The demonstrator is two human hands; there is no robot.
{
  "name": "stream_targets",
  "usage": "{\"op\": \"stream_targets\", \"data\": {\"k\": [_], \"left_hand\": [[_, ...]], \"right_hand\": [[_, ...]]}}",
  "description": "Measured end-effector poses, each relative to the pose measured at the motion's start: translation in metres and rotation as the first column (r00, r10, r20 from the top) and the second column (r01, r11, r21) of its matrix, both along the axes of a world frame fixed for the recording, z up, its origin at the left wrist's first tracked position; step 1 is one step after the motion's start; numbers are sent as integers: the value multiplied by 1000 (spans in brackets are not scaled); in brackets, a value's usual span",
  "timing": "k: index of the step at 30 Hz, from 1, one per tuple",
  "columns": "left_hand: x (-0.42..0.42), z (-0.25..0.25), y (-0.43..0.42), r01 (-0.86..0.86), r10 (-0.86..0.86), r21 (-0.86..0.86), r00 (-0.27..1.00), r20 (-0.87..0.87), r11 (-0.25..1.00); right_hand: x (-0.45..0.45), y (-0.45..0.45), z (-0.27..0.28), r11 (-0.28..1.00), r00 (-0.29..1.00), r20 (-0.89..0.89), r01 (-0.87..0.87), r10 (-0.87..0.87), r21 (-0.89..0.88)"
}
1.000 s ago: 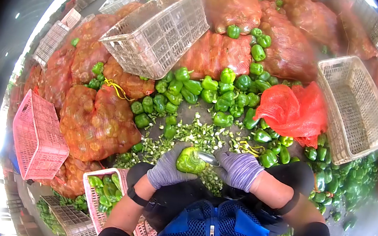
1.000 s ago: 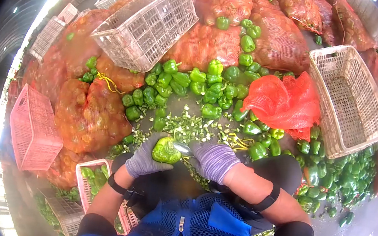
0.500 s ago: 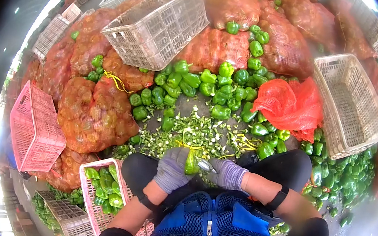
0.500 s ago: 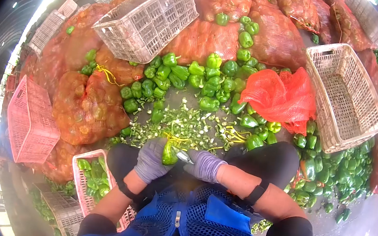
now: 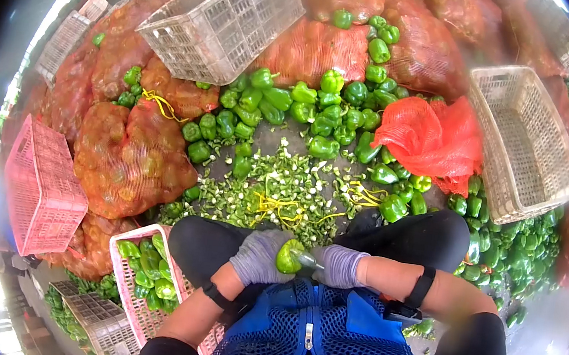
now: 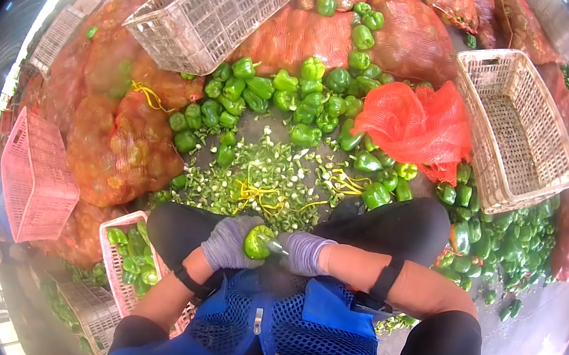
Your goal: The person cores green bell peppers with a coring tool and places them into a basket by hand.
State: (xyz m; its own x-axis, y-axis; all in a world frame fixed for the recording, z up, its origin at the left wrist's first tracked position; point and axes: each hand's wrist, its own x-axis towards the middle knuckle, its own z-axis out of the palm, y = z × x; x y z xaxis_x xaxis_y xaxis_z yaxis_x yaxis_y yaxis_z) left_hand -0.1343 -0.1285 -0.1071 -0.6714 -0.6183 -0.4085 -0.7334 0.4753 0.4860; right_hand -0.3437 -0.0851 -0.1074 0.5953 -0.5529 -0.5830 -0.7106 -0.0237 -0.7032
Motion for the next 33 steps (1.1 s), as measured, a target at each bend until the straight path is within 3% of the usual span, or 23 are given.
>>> {"op": "stream_targets", "data": {"k": [3,4,7,8,10,13,14,15,16,17,19,20,21,22,23,24,25,26,27,30,31,32,33], "left_hand": [[2,-10,-1,27,-24,-231,1000,17,972],[3,-15,-2,45,-36,-271,999,38,961],[3,-18,1,-4,39,-300,993,112,954],[-2,-15,-2,-56,103,-285,983,152,957],[-4,-19,-6,-145,198,-298,968,156,943],[-19,-8,-23,-289,298,-83,879,373,954],[-20,-6,-32,-467,395,103,829,395,878],[-17,-19,-33,-525,466,94,814,347,846],[-12,-46,-34,-579,534,87,792,295,811],[-7,-67,-33,-629,596,84,765,245,773],[-9,-75,-29,-570,563,77,821,89,818],[-10,-70,-27,-521,522,52,853,-13,852],[-12,-54,-24,-481,481,20,870,-110,876],[-16,-36,-19,-423,406,-141,904,-132,895],[-23,-17,-21,-342,343,-120,939,-14,932],[-24,7,-21,-246,249,-165,968,-4,955],[-25,25,-24,-175,199,-176,971,133,969],[-11,4,-12,-154,177,-405,984,22,901],[-9,10,-16,-90,136,-263,977,164,961],[15,18,-16,-66,141,-312,964,224,948],[23,20,-13,-72,168,-379,959,228,923],[32,21,-11,-73,193,-445,954,230,893],[43,27,-8,-169,285,-509,946,158,844]], "right_hand": [[3,2,-28,935,940,144,272,-308,228],[5,3,-40,948,944,133,284,-303,142],[4,-2,-46,927,904,237,310,-356,209],[5,-13,-31,831,875,175,341,-452,440],[7,-17,-38,696,769,195,400,-609,597],[18,-28,-64,523,584,201,455,-786,721],[23,-33,-72,441,490,186,478,-852,760],[24,-38,-73,356,389,165,493,-907,794],[18,-46,-75,353,418,128,522,-899,776],[15,-51,-75,458,475,160,618,-865,639],[11,-57,-79,622,596,182,724,-782,297],[5,-59,-102,776,802,68,593,-594,-216],[0,-58,-69,790,849,-136,401,-511,-463],[-9,-67,-52,901,906,-323,124,-274,-417],[-17,-71,-66,892,915,-385,-68,-123,-447],[-15,-75,-51,918,891,-454,-163,-20,-361],[-8,-76,-31,911,891,-454,-200,16,-360],[3,-72,-22,883,904,-425,-156,-54,-443],[15,-72,2,878,868,-496,-251,17,-407],[31,-75,40,896,806,-575,-348,136,-275],[19,-71,31,930,956,-291,-75,-35,-360],[-4,-67,15,914,976,24,212,-217,-345],[-12,-68,11,873,904,217,416,-368,-255]]}}
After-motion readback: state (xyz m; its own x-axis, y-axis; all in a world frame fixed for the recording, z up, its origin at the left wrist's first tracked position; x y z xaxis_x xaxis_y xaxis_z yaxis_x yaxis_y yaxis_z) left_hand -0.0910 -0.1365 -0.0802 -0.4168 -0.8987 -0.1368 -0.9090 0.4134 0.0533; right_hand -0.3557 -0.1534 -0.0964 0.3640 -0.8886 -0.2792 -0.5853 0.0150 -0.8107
